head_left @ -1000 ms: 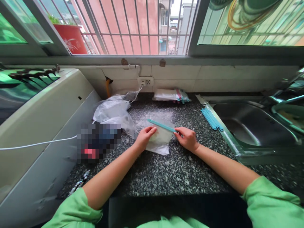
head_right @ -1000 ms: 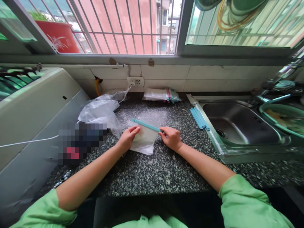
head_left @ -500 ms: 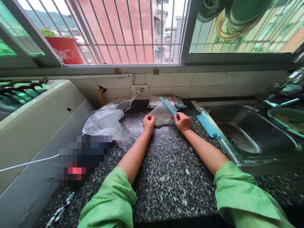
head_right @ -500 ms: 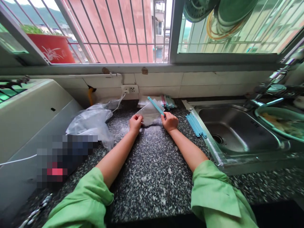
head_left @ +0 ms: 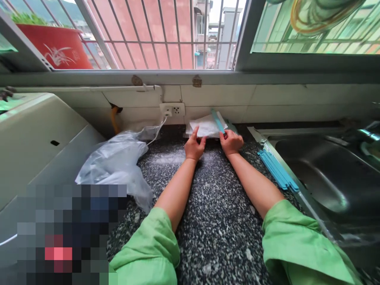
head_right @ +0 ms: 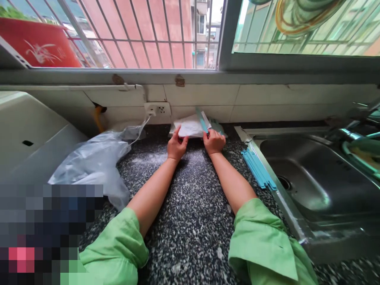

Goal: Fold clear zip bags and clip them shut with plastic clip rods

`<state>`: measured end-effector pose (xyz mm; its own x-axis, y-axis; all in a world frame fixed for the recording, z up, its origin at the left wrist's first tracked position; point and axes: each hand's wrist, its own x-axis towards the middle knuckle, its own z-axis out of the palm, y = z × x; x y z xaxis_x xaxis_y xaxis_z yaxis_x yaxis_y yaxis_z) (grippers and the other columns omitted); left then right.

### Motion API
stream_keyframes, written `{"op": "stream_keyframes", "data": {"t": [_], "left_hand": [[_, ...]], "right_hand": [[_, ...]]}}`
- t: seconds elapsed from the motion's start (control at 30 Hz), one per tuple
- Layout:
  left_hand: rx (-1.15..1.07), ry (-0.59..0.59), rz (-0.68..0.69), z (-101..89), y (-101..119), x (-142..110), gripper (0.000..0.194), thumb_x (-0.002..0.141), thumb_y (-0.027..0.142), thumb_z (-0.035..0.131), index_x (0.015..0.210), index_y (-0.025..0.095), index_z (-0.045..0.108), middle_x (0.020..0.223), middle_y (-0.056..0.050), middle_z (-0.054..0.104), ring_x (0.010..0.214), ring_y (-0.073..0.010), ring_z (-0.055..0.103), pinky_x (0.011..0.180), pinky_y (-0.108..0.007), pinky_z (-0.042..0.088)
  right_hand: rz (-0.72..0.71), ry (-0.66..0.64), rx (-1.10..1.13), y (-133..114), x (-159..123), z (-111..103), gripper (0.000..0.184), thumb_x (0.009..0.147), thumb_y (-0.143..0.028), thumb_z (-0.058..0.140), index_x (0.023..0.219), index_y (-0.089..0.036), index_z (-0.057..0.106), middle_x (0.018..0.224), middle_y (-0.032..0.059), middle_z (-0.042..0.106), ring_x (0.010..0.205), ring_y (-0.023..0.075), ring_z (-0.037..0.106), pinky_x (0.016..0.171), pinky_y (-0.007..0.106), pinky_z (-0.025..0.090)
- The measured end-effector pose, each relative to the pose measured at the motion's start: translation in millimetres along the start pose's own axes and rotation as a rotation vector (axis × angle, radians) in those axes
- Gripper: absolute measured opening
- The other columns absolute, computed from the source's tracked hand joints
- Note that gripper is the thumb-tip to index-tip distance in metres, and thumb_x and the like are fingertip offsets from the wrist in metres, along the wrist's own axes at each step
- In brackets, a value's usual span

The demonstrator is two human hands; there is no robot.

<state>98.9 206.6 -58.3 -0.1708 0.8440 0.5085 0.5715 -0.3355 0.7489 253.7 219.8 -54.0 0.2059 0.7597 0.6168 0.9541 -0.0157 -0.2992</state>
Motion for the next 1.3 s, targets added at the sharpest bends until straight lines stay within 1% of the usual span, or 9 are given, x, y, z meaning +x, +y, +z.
{"op": "stream_keyframes", "data": {"t": [0.1, 0.23, 0.4, 0.53, 0.7, 0.93, 1.1, 1.2, 1.3], "left_hand": [[0.133, -0.109, 0.098, 0.4, 3.3, -0.2, 0.046, 0.079, 0.029, 0.057, 0.124, 0.024, 0.051, 0.081, -0.001, 0.065, 0.073, -0.0151, 0.060, 0.067, -0.023, 0.044], [0.299, -0.174, 0.067, -2.9, 8.8, -0.9, 0.042, 0.083, 0.022, 0.049, 0.125, 0.025, 0.051, 0.098, -0.005, 0.064, 0.086, -0.0176, 0.060, 0.071, -0.024, 0.045], [0.362, -0.195, 0.057, -5.6, 12.8, -4.7, 0.047, 0.084, 0.020, 0.045, 0.130, 0.027, 0.046, 0.108, -0.007, 0.061, 0.084, -0.0190, 0.061, 0.066, -0.025, 0.044], [0.378, -0.219, 0.073, -9.0, 13.3, -13.1, 0.053, 0.082, 0.018, 0.047, 0.134, 0.023, 0.041, 0.103, -0.009, 0.060, 0.075, -0.0200, 0.062, 0.060, -0.026, 0.043], [0.486, -0.318, 0.160, -21.0, 17.0, -33.2, 0.051, 0.082, 0.019, 0.044, 0.134, 0.022, 0.040, 0.102, -0.010, 0.058, 0.067, -0.0171, 0.061, 0.057, -0.025, 0.042], [0.492, -0.399, 0.304, -47.4, 28.8, -68.7, 0.046, 0.083, 0.020, 0.043, 0.129, 0.020, 0.044, 0.099, -0.009, 0.059, 0.067, -0.0156, 0.061, 0.057, -0.024, 0.044], [0.366, -0.352, 0.453, -72.3, 31.5, -105.9, 0.040, 0.080, 0.019, 0.043, 0.120, 0.019, 0.050, 0.092, -0.007, 0.061, 0.069, -0.0157, 0.060, 0.059, -0.024, 0.046], [0.250, -0.226, 0.508, -95.6, 30.3, -130.2, 0.036, 0.080, 0.019, 0.041, 0.114, 0.019, 0.051, 0.087, -0.006, 0.061, 0.072, -0.0155, 0.059, 0.064, -0.026, 0.048], [0.146, -0.053, 0.533, -128.3, 26.9, -145.8, 0.031, 0.080, 0.018, 0.039, 0.109, 0.021, 0.051, 0.088, -0.005, 0.060, 0.074, -0.0137, 0.059, 0.067, -0.025, 0.048]], "right_hand": [[0.020, 0.007, -0.010, 0.7, 3.3, 4.4, 0.031, 0.085, -0.040, 0.046, 0.084, -0.015, 0.064, 0.068, 0.0068, 0.065, 0.068, 0.0193, 0.057, 0.062, 0.027, 0.028], [0.022, 0.019, -0.035, 2.4, 2.6, 4.9, 0.038, 0.085, -0.049, 0.045, 0.079, -0.016, 0.062, 0.067, 0.0068, 0.064, 0.065, 0.0190, 0.056, 0.060, 0.027, 0.027], [0.003, 0.046, -0.073, -0.2, 0.9, 3.0, 0.051, 0.083, -0.062, 0.037, 0.073, -0.016, 0.057, 0.061, 0.0069, 0.059, 0.061, 0.0199, 0.054, 0.059, 0.028, 0.028], [-0.052, 0.045, -0.092, -3.3, -1.3, 0.1, 0.052, 0.087, -0.057, 0.029, 0.073, -0.015, 0.058, 0.060, 0.0086, 0.059, 0.060, 0.0214, 0.055, 0.060, 0.030, 0.029], [-0.214, -0.024, -0.081, -9.2, -12.4, -7.6, 0.049, 0.090, -0.048, 0.028, 0.072, -0.015, 0.059, 0.061, 0.0097, 0.061, 0.059, 0.0199, 0.055, 0.060, 0.030, 0.029], [-0.288, -0.113, -0.044, -23.5, -45.3, -35.2, 0.044, 0.088, -0.041, 0.032, 0.068, -0.014, 0.060, 0.059, 0.0097, 0.061, 0.056, 0.0177, 0.053, 0.058, 0.028, 0.026], [-0.321, -0.181, 0.010, -45.9, -76.1, -54.1, 0.039, 0.086, -0.039, 0.038, 0.061, -0.016, 0.058, 0.055, 0.0067, 0.060, 0.052, 0.0152, 0.051, 0.055, 0.026, 0.024], [-0.328, -0.228, 0.064, -71.7, -100.4, -61.7, 0.038, 0.087, -0.038, 0.037, 0.062, -0.017, 0.058, 0.054, 0.0040, 0.060, 0.050, 0.0136, 0.050, 0.052, 0.025, 0.024], [-0.360, -0.298, 0.136, -107.2, -122.9, -69.4, 0.034, 0.087, -0.038, 0.040, 0.066, -0.020, 0.060, 0.057, 0.0003, 0.062, 0.050, 0.0115, 0.051, 0.049, 0.023, 0.025]]}}
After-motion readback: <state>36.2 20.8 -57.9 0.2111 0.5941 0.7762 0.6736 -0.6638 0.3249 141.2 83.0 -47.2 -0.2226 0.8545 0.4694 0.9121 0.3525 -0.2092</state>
